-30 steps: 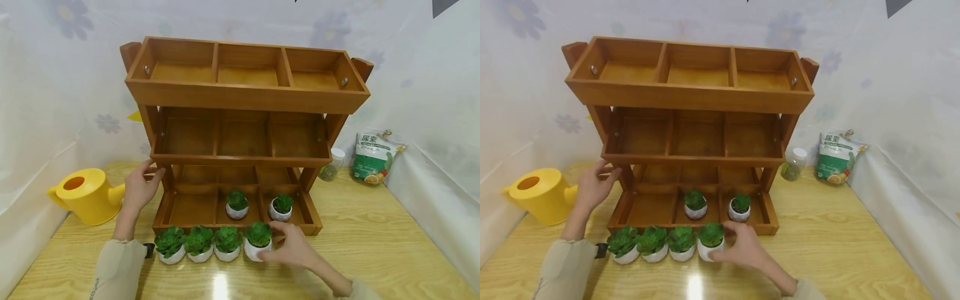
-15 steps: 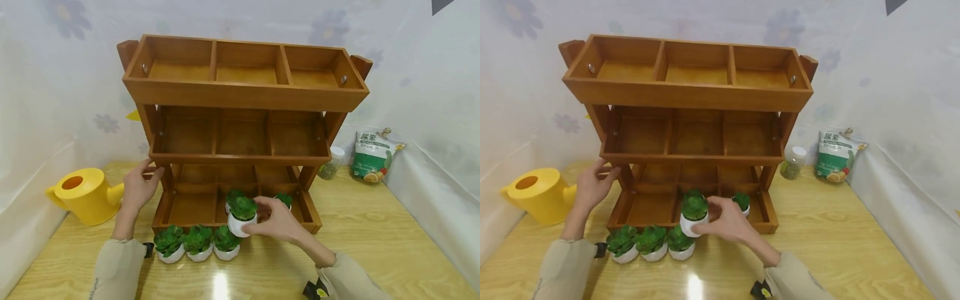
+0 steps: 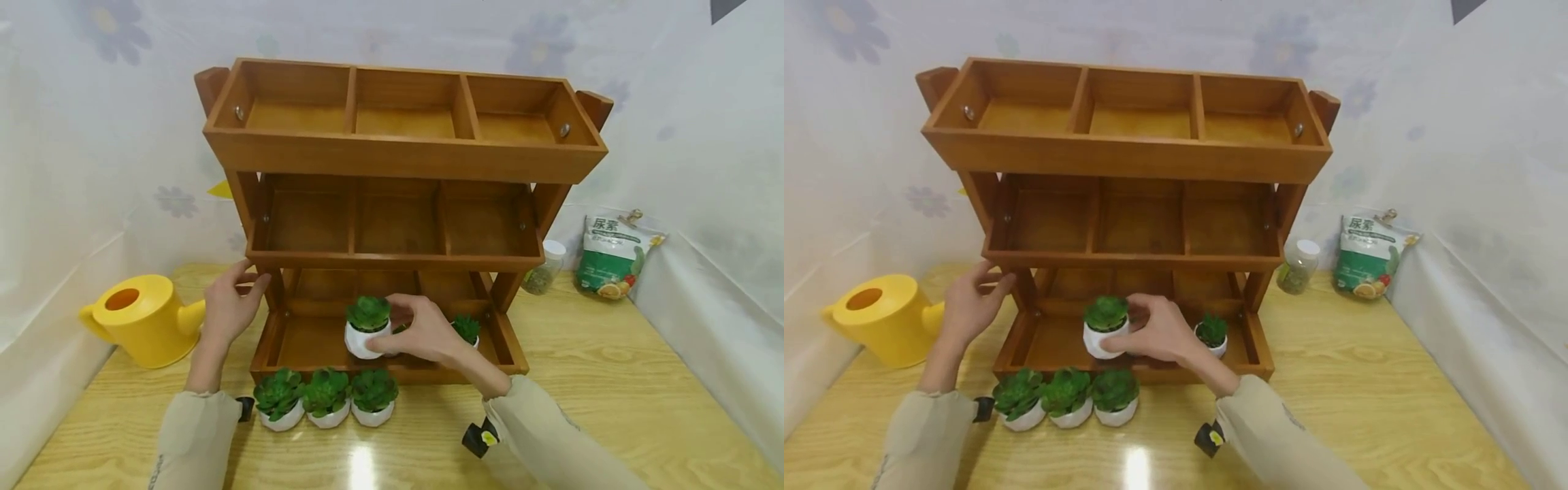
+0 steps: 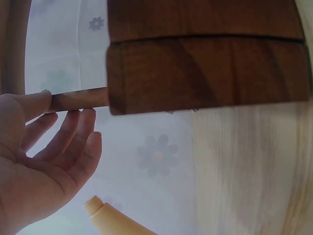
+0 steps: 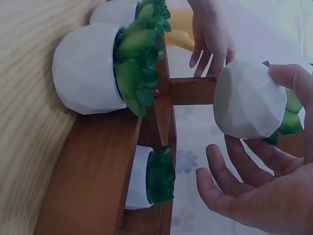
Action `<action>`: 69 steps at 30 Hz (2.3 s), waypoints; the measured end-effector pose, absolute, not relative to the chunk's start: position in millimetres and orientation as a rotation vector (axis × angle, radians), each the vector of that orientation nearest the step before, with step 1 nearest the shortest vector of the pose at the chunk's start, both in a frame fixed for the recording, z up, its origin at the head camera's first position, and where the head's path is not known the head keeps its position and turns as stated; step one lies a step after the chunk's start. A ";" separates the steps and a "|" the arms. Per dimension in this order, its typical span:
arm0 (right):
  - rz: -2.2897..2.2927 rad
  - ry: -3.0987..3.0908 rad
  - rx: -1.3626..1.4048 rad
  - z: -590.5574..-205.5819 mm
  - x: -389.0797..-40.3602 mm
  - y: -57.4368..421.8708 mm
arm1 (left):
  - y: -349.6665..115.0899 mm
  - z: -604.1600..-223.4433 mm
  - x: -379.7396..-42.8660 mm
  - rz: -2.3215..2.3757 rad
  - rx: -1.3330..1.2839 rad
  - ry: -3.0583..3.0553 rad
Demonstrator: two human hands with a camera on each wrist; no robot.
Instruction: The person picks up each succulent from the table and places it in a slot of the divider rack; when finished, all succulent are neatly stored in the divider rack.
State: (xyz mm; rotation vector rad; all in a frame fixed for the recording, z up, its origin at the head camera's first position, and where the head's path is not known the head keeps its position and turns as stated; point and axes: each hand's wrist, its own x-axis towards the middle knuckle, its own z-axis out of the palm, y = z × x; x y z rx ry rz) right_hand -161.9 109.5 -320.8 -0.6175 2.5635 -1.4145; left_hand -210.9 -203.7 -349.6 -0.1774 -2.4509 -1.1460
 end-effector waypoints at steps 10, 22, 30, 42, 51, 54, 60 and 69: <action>-1.352 2.558 -0.554 -322.4 -178.3 93.9 | -203.3 -350.4 -210.9 -1.147 -0.183 -2.450; -1.234 2.626 -0.664 -329.9 -193.9 64.6 | -203.7 -351.6 -209.8 -1.129 -0.188 -2.436; -1.074 2.660 -0.598 -333.0 -199.6 45.4 | -203.1 -351.6 -210.7 -1.142 -0.185 -2.439; -0.958 2.666 -0.781 -334.3 -216.8 20.5 | -202.9 -350.4 -211.2 -1.128 -0.187 -2.426; -0.804 2.662 -0.851 -338.4 -231.3 14.5 | -202.1 -351.1 -210.7 -1.129 -0.190 -2.420; -0.744 2.641 -0.868 -339.7 -234.8 16.3 | -202.7 -351.5 -210.6 -1.126 -0.180 -2.429; -0.637 2.598 -0.856 -343.0 -237.9 16.4 | -203.5 -352.8 -212.1 -1.125 -0.195 -2.424; -0.556 2.564 -0.952 -346.9 -233.2 7.0 | -202.9 -350.2 -210.9 -1.113 -0.199 -2.432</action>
